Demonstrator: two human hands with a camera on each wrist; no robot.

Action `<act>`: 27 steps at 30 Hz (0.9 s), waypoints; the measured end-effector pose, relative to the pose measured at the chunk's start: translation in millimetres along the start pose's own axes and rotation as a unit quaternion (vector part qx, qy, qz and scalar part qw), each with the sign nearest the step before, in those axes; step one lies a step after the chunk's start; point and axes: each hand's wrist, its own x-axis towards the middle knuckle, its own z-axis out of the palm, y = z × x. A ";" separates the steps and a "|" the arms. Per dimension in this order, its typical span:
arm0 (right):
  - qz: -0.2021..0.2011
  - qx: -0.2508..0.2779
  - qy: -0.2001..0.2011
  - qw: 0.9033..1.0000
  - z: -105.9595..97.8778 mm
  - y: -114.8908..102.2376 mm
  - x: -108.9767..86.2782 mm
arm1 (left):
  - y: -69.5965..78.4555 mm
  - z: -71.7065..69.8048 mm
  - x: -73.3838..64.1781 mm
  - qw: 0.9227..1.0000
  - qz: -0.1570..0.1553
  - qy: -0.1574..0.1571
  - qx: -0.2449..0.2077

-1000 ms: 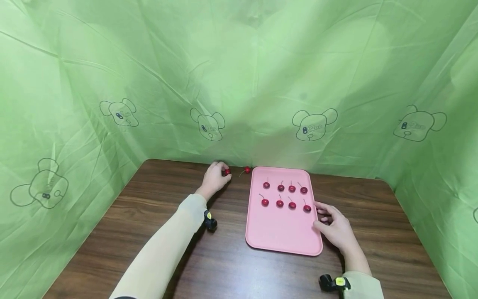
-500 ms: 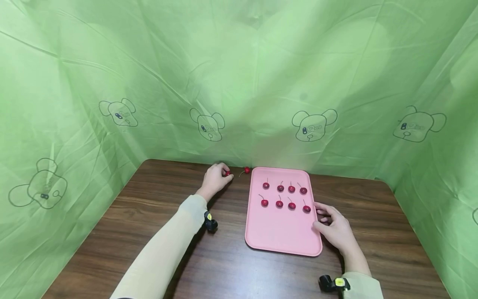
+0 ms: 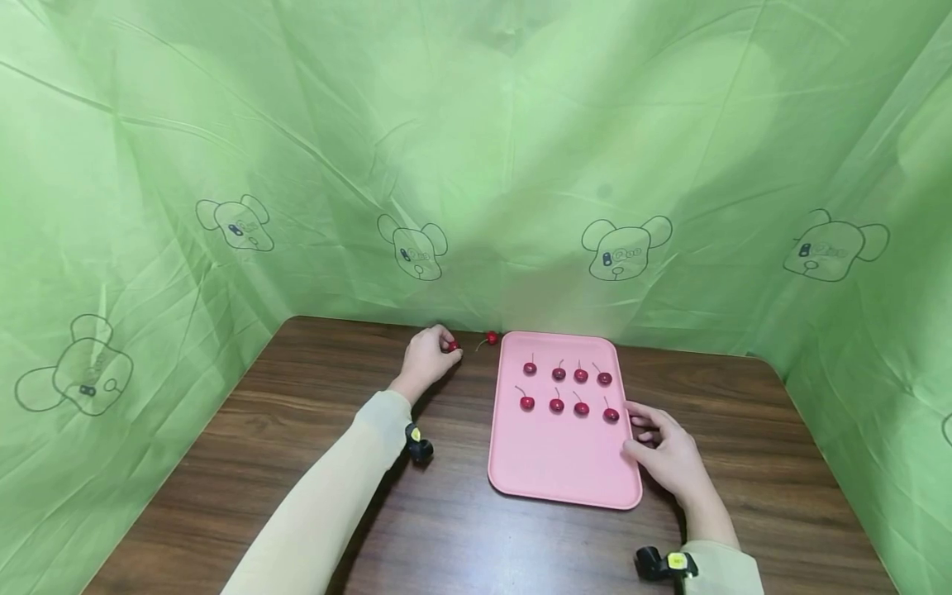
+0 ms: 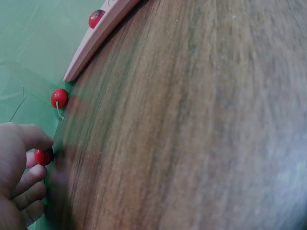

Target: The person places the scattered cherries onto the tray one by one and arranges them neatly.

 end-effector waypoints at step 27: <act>0.007 -0.016 0.000 1.000 -1.5 3.5 2.0 | 23.1 3.6 -13.9 0.991 -0.030 0.051 -0.119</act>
